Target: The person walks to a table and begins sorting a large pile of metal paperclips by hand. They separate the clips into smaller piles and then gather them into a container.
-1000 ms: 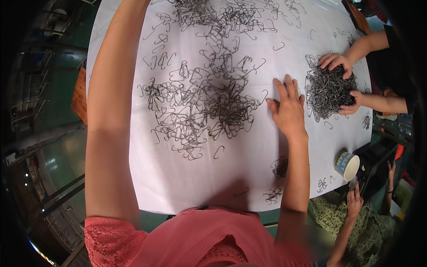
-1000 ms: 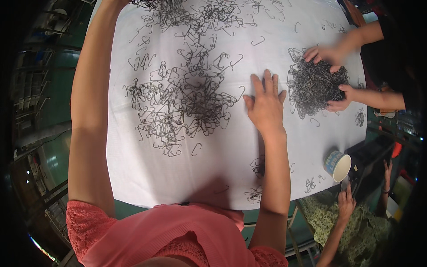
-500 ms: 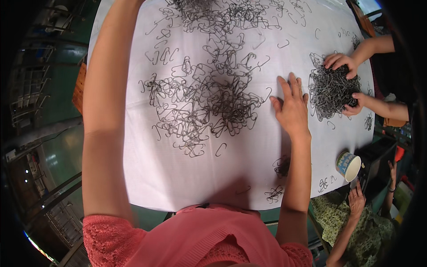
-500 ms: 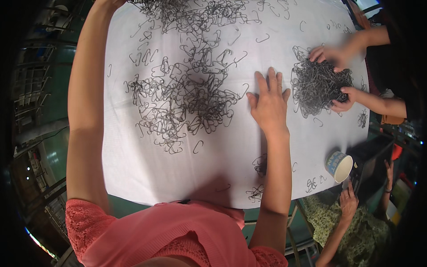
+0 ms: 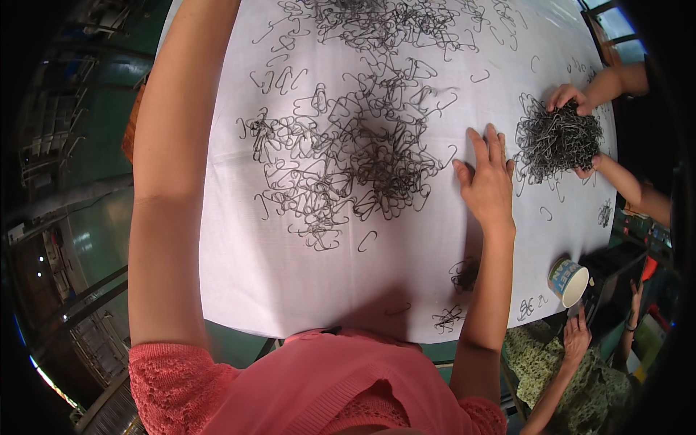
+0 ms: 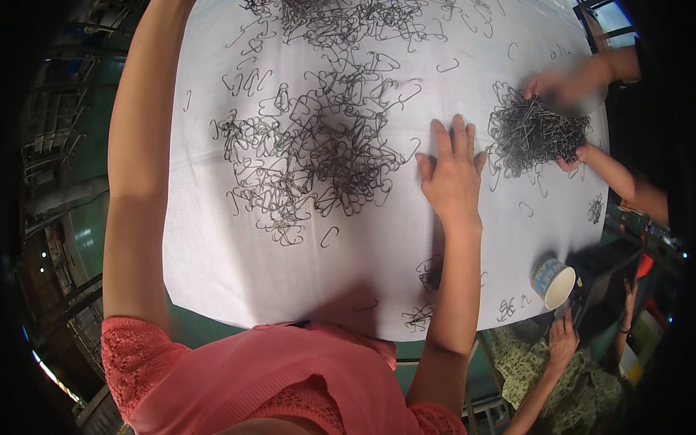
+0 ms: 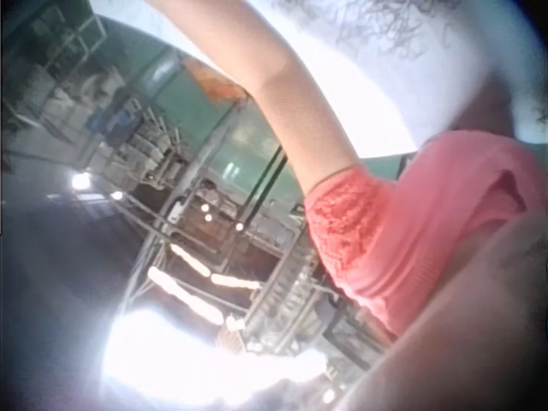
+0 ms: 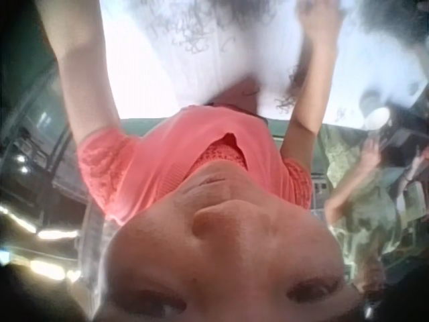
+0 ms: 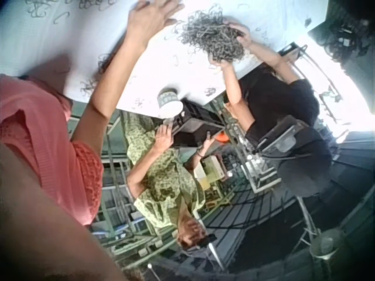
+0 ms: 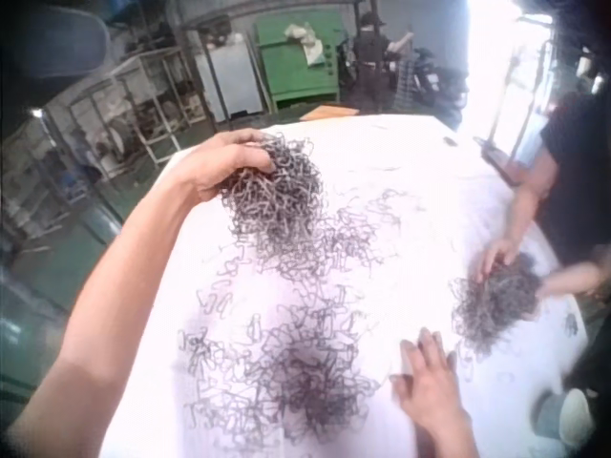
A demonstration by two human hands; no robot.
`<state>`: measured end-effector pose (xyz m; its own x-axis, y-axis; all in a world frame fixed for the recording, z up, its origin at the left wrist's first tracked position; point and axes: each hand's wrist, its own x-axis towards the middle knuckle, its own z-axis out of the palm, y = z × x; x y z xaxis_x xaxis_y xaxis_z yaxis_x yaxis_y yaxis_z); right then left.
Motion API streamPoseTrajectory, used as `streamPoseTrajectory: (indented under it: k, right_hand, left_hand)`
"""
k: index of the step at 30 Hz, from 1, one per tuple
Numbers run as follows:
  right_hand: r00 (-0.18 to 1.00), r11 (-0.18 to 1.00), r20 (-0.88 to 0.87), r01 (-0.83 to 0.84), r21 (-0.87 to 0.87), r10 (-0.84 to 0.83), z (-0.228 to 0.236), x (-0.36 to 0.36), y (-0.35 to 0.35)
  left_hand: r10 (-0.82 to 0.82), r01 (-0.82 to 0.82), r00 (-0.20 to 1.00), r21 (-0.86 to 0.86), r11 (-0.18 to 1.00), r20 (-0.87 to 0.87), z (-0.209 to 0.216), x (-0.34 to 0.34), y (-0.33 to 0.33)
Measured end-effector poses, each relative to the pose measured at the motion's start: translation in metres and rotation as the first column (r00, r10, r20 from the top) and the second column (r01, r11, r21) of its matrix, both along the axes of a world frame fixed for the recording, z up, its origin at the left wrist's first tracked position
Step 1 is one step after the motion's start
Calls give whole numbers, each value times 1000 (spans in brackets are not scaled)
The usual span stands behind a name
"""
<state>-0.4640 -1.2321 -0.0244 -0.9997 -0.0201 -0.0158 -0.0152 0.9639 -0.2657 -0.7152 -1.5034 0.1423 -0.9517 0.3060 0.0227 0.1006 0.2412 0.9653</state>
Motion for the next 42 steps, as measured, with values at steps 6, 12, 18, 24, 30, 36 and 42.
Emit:
streamPoseTrajectory:
  k: [6,12,18,24,30,36,42]
  right_hand:
    - [1000,1000,-22,-5,22,5,4,0,-3]
    - [979,986,-204,-53,-160,20,26,-58,-30]
    - [908,903,-354,-330,-274,225,11,-166,-118]
    - [943,935,-37,-334,-120,332,2,-225,-164]
    - [893,870,21,-443,217,449,-5,-233,-177]
    - [882,894,-146,-441,76,448,-13,-229,-162]
    - [943,919,-62,-333,-213,327,-5,-236,-146]
  left_hand:
    - [75,-73,997,91,993,-15,-2,-3,-10]
    - [175,-166,978,87,982,-111,8,12,-36]
    - [271,-233,930,170,957,-248,18,36,-78]
    - [419,-333,859,299,894,-295,7,90,-110]
    - [548,-466,798,320,825,-251,-21,123,-139]
    - [622,-575,776,284,767,-108,-71,142,-185]
    - [686,-652,728,303,696,-10,-115,158,-168]
